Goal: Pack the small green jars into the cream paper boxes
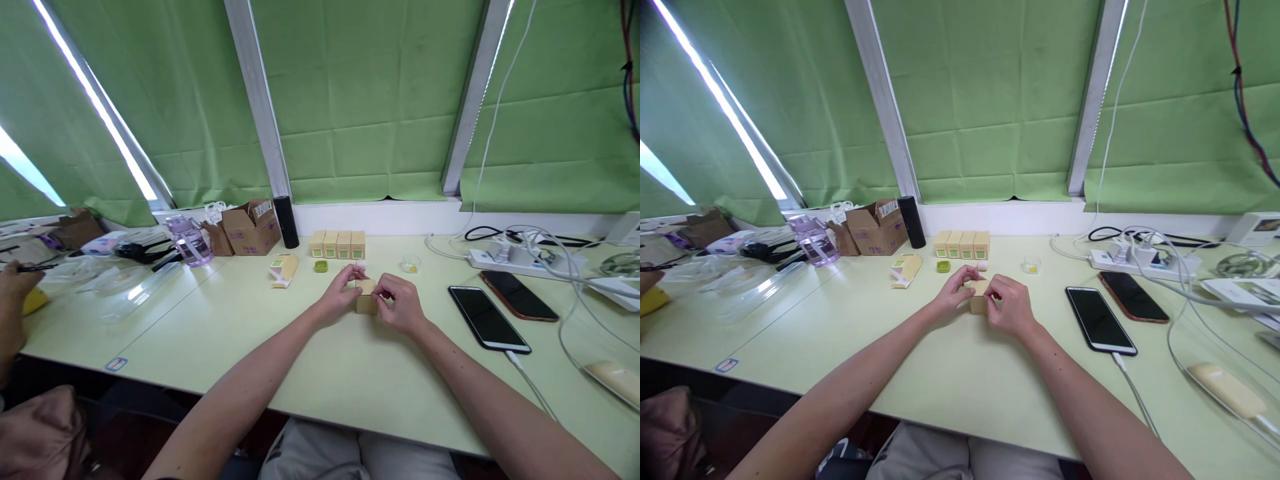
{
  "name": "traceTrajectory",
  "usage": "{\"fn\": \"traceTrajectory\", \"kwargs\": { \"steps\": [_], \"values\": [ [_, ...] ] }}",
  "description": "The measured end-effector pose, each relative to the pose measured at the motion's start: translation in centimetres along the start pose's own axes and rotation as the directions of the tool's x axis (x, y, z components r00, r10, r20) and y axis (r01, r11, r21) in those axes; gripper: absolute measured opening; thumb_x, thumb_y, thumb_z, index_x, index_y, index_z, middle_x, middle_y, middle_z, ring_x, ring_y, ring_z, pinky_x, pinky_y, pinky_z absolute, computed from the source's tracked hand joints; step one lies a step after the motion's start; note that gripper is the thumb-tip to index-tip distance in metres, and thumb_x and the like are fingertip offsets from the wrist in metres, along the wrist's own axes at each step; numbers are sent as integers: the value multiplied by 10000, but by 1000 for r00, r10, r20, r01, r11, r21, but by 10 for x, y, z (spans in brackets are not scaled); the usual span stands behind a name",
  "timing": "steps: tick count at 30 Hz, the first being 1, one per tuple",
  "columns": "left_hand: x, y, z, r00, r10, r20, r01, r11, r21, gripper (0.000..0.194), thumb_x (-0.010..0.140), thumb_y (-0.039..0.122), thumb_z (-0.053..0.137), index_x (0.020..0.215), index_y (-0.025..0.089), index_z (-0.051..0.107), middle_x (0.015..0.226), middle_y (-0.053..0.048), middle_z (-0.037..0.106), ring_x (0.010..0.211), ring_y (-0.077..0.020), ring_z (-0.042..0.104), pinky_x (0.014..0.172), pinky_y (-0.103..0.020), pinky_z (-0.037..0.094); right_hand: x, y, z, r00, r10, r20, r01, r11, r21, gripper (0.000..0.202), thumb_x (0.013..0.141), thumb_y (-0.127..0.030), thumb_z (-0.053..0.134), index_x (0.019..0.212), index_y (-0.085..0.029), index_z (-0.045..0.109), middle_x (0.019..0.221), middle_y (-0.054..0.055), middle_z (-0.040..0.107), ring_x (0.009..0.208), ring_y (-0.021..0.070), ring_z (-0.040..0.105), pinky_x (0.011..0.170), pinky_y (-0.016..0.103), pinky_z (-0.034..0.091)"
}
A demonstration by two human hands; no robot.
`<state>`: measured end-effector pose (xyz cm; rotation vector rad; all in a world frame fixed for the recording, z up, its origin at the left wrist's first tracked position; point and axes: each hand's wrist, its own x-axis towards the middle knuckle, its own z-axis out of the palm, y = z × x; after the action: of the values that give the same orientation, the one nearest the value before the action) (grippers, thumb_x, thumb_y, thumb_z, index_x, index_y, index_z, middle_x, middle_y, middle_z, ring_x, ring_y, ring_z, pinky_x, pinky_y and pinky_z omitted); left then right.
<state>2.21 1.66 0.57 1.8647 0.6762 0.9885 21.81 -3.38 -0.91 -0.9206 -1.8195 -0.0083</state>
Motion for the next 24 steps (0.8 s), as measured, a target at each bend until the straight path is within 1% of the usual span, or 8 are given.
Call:
{"fn": "traceTrajectory", "kwargs": {
  "steps": [5, 9, 12, 16, 20, 24],
  "values": [
    [0, -2, -1, 1000, 13, 10, -13, 1000, -2, 301, 851, 227, 640, 1144, 233, 573, 1238, -91, 609, 1247, -272, 558, 1109, -447, 420, 1, -1, 0, 1000, -16, -4, 16, 1000, 12, 156, 741, -109, 582, 681, -227, 500, 632, -25, 486, 571, 135, 432, 551, 284, 316],
    [-1, 0, -1, 1000, 8, 13, -8, 1000, -3, 310, 860, 226, 635, 1162, 234, 566, 1240, -92, 611, 1251, -269, 555, 1113, -444, 417, 2, -2, -2, 1000, -6, 24, 6, 1000, 7, 150, 748, -109, 583, 696, -227, 506, 653, -20, 506, 579, 137, 454, 555, 283, 326],
    [-2, 3, -1, 1000, 6, 14, -6, 1000, -8, 310, 874, 233, 634, 1173, 231, 556, 1232, -92, 622, 1252, -265, 555, 1116, -439, 414, 2, -2, -6, 998, -12, 62, 11, 1000, 6, 120, 756, -110, 584, 773, -225, 554, 701, -12, 550, 607, 142, 483, 572, 280, 353],
    [-2, 5, -1, 1000, 11, -6, -11, 1000, 3, 287, 911, 303, 653, 1173, 229, 560, 1218, -91, 629, 1234, -257, 562, 1107, -422, 421, 4, 2, -11, 995, 6, 97, -3, 999, -36, 214, 755, -119, 590, 941, -224, 600, 768, -9, 587, 639, 148, 512, 597, 277, 383],
    [0, 3, -2, 997, 16, -76, -13, 999, 39, 233, 950, 366, 626, 1127, 223, 576, 1129, -83, 649, 1158, -246, 592, 1058, -408, 450, 4, 9, -12, 990, 88, 114, -72, 988, -135, 225, 779, -137, 585, 984, -227, 604, 798, -6, 605, 647, 150, 526, 618, 285, 383],
    [4, 1, -3, 984, -12, -177, 24, 998, 63, 212, 949, 383, 617, 1078, 223, 569, 1008, -66, 670, 1079, -240, 625, 1032, -417, 471, 3, 14, -12, 979, 192, 68, -174, 962, -212, 209, 812, -162, 565, 1006, -225, 610, 803, 3, 625, 655, 159, 541, 618, 291, 375]
  ]
}}
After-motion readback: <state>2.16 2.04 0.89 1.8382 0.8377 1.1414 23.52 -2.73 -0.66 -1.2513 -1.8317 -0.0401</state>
